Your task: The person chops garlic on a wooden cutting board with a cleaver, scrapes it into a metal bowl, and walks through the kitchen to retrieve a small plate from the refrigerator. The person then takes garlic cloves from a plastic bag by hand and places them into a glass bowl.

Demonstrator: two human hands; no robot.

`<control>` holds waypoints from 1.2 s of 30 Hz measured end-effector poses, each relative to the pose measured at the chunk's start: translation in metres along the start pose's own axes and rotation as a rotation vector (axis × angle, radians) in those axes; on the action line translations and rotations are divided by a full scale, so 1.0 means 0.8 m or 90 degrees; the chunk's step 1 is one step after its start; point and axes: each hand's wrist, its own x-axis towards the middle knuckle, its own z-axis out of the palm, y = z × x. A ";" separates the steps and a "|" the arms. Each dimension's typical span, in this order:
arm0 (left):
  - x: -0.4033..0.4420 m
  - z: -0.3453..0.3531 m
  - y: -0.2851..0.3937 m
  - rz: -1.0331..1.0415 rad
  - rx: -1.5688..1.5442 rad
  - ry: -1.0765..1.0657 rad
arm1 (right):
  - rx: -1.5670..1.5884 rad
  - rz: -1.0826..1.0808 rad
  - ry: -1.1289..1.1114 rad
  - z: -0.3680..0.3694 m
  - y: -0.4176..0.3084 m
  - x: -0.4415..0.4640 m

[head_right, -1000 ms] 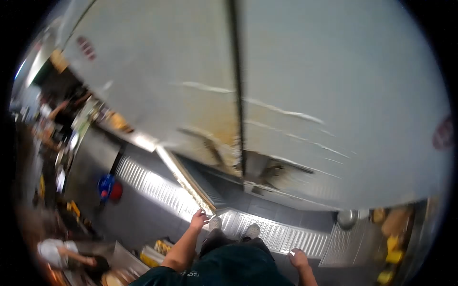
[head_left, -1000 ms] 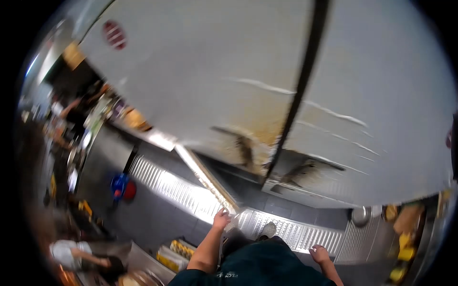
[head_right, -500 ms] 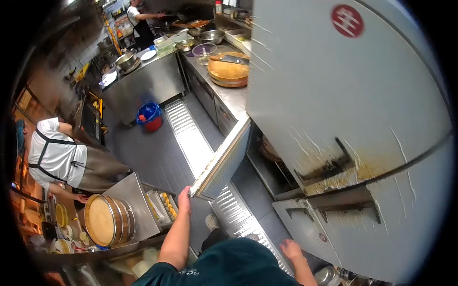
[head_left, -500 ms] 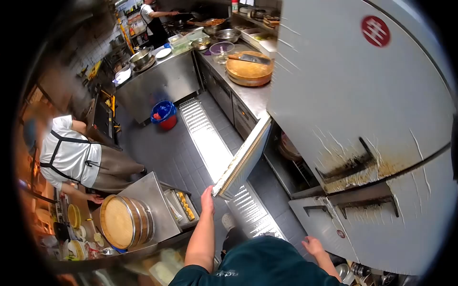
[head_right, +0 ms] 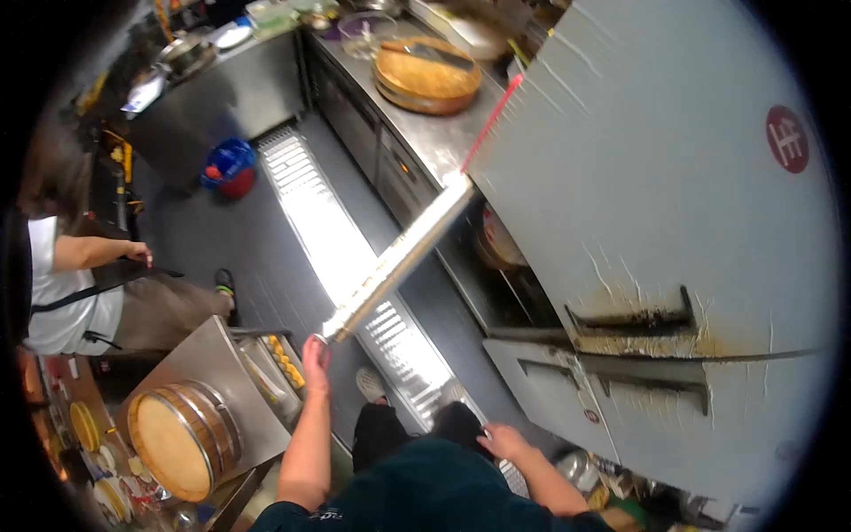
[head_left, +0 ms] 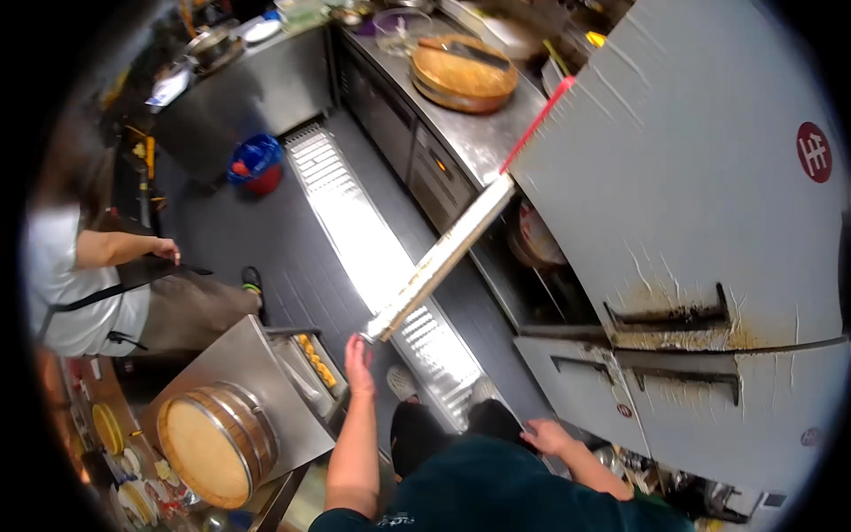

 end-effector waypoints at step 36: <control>-0.081 0.074 -0.662 -0.206 0.764 -0.413 | 0.608 -0.024 0.806 -0.436 0.428 0.650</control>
